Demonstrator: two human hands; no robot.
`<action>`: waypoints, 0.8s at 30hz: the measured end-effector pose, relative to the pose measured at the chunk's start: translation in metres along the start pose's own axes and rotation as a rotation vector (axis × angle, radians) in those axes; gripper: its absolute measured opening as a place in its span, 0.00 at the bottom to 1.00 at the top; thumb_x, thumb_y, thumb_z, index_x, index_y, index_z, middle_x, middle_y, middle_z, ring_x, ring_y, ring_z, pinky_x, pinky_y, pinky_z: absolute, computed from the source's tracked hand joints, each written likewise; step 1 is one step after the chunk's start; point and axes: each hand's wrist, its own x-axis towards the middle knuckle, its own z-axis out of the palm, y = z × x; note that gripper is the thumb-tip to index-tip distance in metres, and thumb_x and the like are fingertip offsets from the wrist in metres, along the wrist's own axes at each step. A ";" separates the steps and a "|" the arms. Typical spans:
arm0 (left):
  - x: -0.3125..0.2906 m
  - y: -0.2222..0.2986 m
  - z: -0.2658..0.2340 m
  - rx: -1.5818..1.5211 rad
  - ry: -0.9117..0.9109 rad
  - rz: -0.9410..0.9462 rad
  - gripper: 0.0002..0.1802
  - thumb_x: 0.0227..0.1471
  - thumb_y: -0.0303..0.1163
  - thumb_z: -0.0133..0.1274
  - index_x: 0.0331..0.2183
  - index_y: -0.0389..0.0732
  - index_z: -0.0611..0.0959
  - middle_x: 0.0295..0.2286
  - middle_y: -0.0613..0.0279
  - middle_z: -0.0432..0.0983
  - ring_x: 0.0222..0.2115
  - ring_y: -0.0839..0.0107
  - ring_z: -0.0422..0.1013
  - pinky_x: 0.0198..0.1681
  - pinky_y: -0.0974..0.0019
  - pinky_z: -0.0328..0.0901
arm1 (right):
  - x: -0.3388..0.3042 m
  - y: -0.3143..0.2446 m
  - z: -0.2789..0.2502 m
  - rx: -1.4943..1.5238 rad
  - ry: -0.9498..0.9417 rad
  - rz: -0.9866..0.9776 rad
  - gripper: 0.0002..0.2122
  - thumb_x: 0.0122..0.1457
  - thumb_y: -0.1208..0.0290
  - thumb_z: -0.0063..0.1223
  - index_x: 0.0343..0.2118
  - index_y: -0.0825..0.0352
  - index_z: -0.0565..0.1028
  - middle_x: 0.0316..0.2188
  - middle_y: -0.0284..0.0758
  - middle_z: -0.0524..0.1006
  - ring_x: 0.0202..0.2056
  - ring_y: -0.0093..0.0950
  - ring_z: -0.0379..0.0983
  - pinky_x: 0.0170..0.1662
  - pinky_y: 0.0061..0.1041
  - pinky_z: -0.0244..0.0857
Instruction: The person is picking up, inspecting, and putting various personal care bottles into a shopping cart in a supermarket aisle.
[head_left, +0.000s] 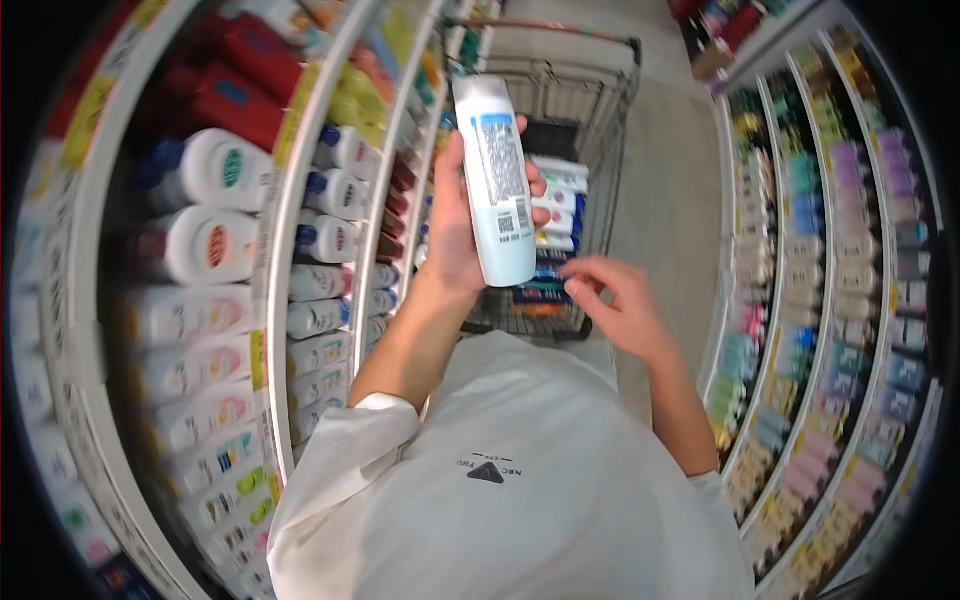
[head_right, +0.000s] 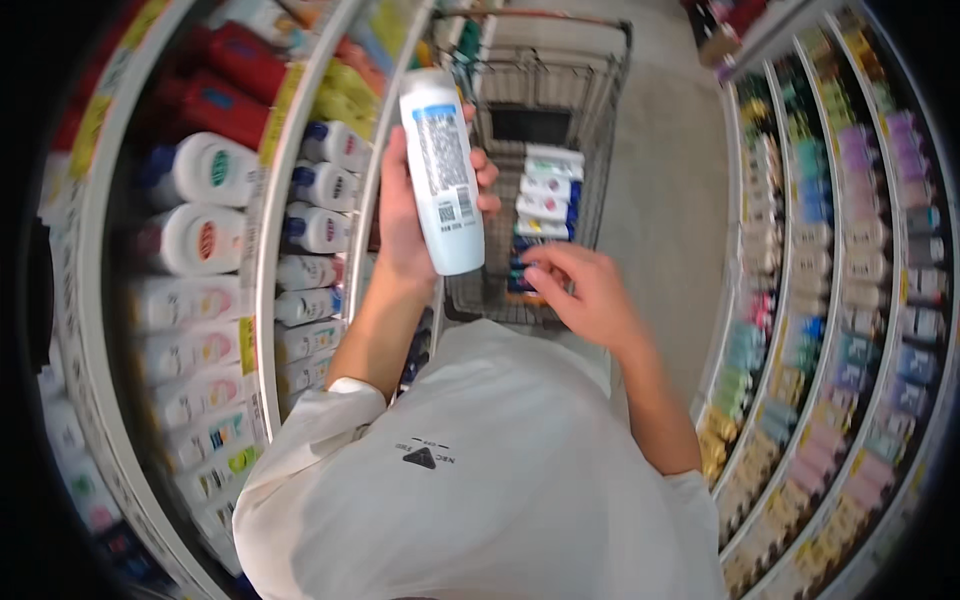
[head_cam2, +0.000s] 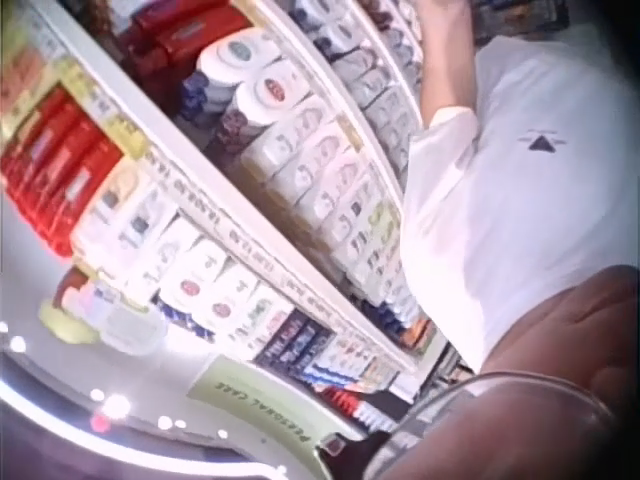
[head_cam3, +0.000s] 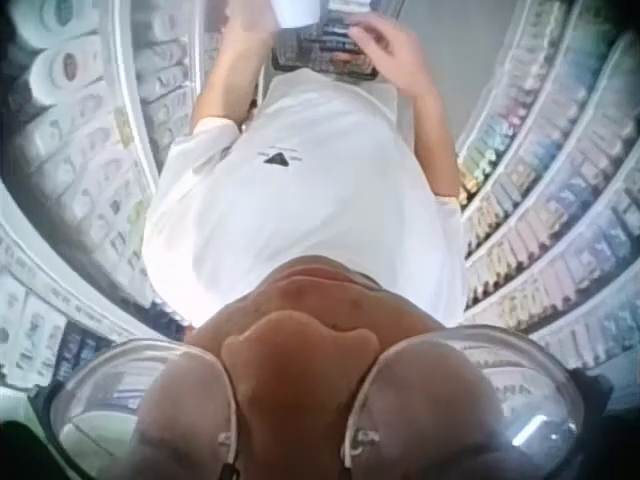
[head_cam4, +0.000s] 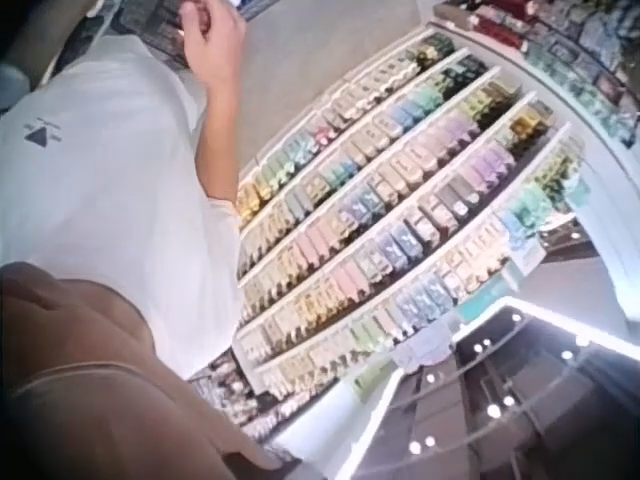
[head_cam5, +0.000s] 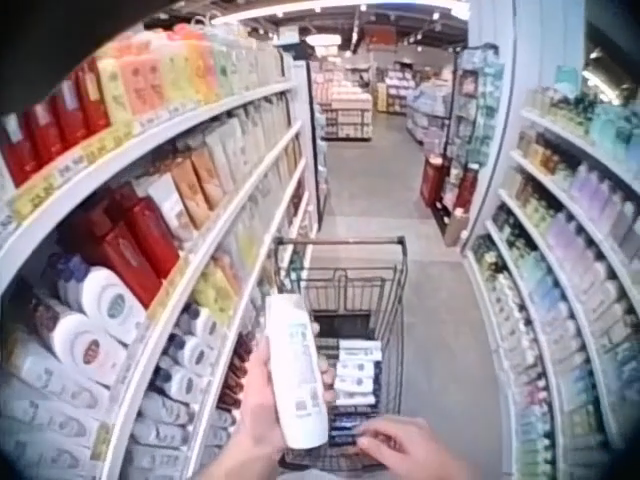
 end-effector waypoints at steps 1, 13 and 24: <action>0.010 0.001 -0.002 -0.026 0.010 -0.057 0.36 0.62 0.63 0.40 0.58 0.46 0.71 0.32 0.59 0.73 0.32 0.67 0.69 0.31 0.64 0.67 | 0.005 -0.013 -0.002 0.025 0.049 -0.037 0.06 0.61 0.73 0.58 0.39 0.68 0.80 0.26 0.34 0.77 0.23 0.23 0.70 0.28 0.23 0.64; 0.032 -0.027 -0.048 0.020 -0.005 -0.383 0.33 0.63 0.58 0.43 0.56 0.41 0.72 0.31 0.61 0.75 0.28 0.71 0.72 0.33 0.65 0.71 | 0.037 -0.017 -0.005 -0.197 -0.018 -0.043 0.12 0.56 0.70 0.64 0.20 0.65 0.72 0.13 0.29 0.68 0.15 0.25 0.64 0.20 0.25 0.56; 0.036 -0.048 -0.101 0.680 0.120 -0.377 0.36 0.57 0.30 0.44 0.66 0.36 0.58 0.51 0.54 0.67 0.52 0.62 0.67 0.56 0.61 0.65 | 0.049 0.077 0.037 0.779 0.092 0.470 0.21 0.68 0.68 0.50 0.61 0.66 0.63 0.46 0.33 0.76 0.40 0.22 0.76 0.36 0.23 0.72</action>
